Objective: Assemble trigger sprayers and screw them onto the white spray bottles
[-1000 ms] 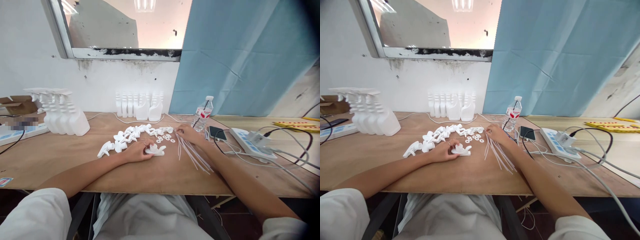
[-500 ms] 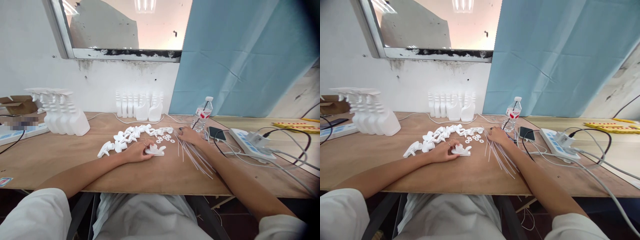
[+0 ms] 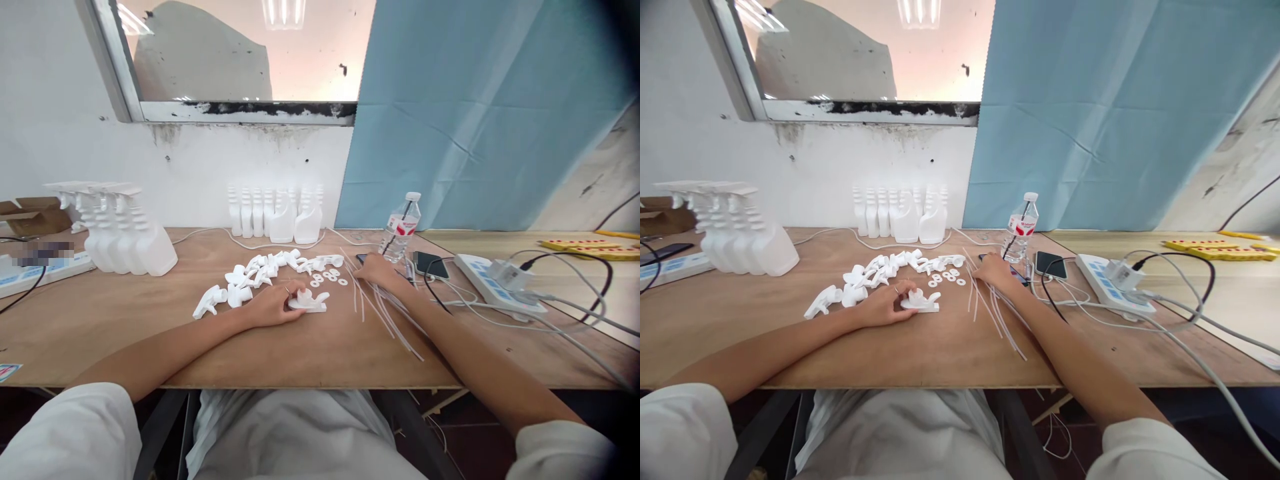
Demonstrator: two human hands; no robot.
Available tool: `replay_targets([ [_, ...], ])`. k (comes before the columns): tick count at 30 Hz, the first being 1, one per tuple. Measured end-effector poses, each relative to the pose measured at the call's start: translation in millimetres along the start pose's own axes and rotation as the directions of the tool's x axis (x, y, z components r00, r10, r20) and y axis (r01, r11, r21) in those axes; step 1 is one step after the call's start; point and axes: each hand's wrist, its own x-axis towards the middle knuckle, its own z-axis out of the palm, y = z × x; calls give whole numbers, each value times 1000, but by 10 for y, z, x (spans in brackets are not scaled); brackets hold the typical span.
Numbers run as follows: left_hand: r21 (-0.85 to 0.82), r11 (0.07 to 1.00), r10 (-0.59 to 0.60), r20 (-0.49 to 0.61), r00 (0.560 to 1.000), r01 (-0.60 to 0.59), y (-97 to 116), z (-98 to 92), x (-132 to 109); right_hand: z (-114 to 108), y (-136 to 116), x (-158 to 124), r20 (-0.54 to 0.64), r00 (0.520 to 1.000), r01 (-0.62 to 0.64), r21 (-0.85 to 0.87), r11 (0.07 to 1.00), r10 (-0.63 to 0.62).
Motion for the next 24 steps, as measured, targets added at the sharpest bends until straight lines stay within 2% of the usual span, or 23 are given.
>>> replay_targets([
  [6,-16,1000,10,1,1000,-10,3,1,-3,-145,68,-20,-13,1000,-19,236,972,23],
  [11,1,1000,8,14,1000,-8,10,-12,4,-333,42,-104,26,1000,-2,527,850,-14],
  [13,4,1000,11,16,1000,-11,3,-9,5,-379,-6,-140,60,996,7,673,740,-64],
  [14,6,1000,11,15,1000,-11,-2,-5,4,-394,-34,-159,93,991,-8,771,637,-101],
  [16,3,1000,6,15,1000,-6,-14,3,2,-408,-98,-201,169,965,-93,936,339,-200],
  [17,-1,1000,4,16,1000,-4,-18,6,0,-408,-134,-227,203,944,-157,970,188,-259],
  [18,-5,1000,1,18,1000,-1,-20,9,-2,-404,-174,-258,229,923,-214,973,81,-310],
  [20,-15,1000,-8,17,1000,8,-20,12,-5,-384,-269,-331,265,885,-282,959,11,-383],
  [24,-23,999,-27,18,999,28,-8,10,-3,-346,-494,-488,270,832,-302,953,13,-484],
])
